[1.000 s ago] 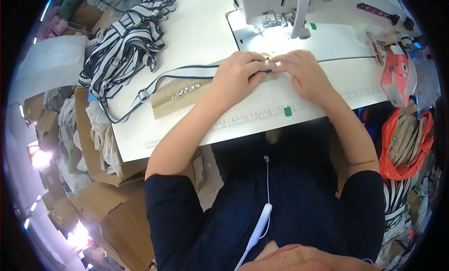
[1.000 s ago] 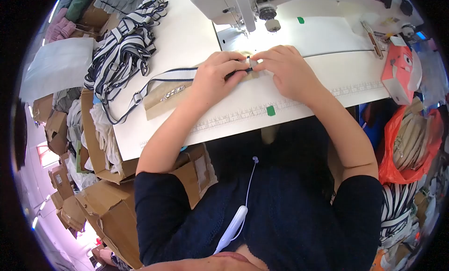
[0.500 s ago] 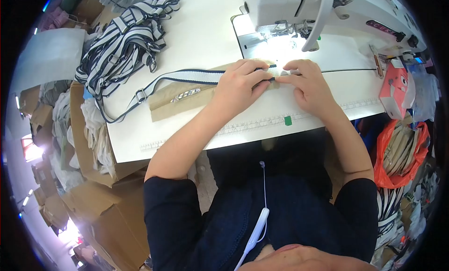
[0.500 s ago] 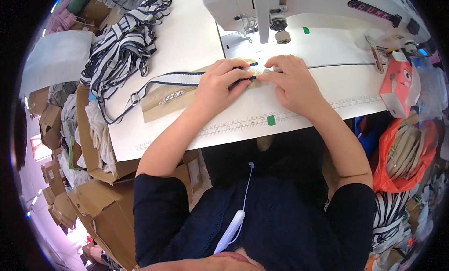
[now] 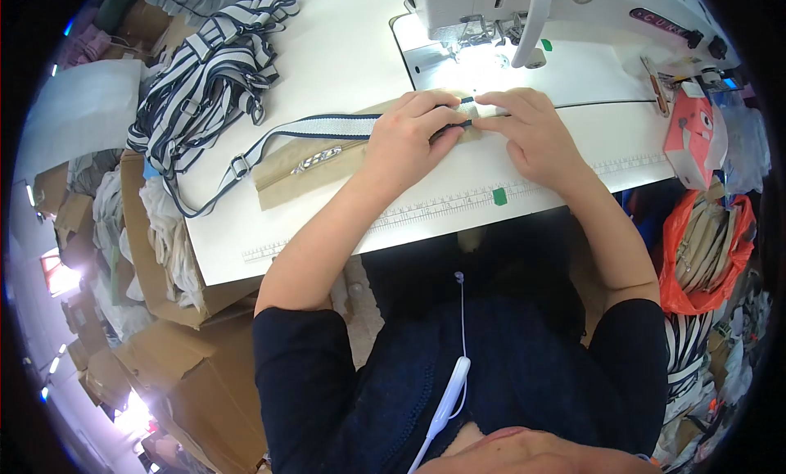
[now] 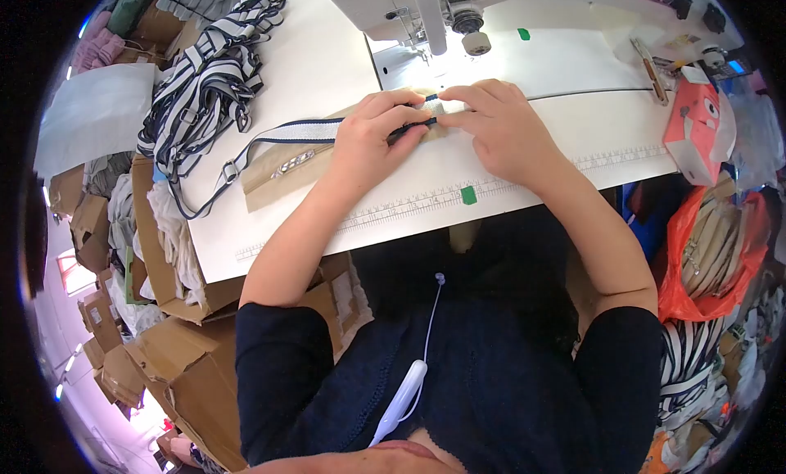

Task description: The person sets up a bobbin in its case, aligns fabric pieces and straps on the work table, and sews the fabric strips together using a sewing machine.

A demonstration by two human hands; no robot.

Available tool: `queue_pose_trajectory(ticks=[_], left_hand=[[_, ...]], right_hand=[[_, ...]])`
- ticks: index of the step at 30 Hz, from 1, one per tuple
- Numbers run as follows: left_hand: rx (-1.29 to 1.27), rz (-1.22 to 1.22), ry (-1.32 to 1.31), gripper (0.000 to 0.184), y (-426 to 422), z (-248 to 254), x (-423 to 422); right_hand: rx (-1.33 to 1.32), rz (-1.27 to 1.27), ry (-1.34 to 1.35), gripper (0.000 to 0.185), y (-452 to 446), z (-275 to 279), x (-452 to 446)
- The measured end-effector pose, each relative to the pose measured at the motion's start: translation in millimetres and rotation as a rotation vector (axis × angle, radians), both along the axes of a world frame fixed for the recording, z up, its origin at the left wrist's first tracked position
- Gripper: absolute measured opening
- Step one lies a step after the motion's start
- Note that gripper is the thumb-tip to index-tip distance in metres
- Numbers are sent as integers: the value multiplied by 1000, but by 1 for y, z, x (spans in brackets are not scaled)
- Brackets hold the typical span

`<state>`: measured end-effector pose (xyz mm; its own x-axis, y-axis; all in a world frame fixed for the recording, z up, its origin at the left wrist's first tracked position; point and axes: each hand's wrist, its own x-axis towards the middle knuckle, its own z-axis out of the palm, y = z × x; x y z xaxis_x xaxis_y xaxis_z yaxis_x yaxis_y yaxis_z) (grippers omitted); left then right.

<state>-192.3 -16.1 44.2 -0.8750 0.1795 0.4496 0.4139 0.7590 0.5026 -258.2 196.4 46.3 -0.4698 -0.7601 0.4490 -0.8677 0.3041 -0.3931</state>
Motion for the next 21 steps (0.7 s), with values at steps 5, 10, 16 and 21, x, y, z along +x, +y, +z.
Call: queue_pose_trajectory(ticks=[5,10,16,21], left_hand=[[-7,-10,15,16,-1,1,0],[-12,-35,30,15,-7,0,-16],[-12,18,28,14,-15,-2,-44],[2,24,34,14,-19,-3,-52]], right_hand=[[65,15,0,39,0,1,1],[141,-6,91,35,-4,9,-8],[237,-30,67,38,-15,8,-39],[236,-83,-2,43,-18,-3,-43]])
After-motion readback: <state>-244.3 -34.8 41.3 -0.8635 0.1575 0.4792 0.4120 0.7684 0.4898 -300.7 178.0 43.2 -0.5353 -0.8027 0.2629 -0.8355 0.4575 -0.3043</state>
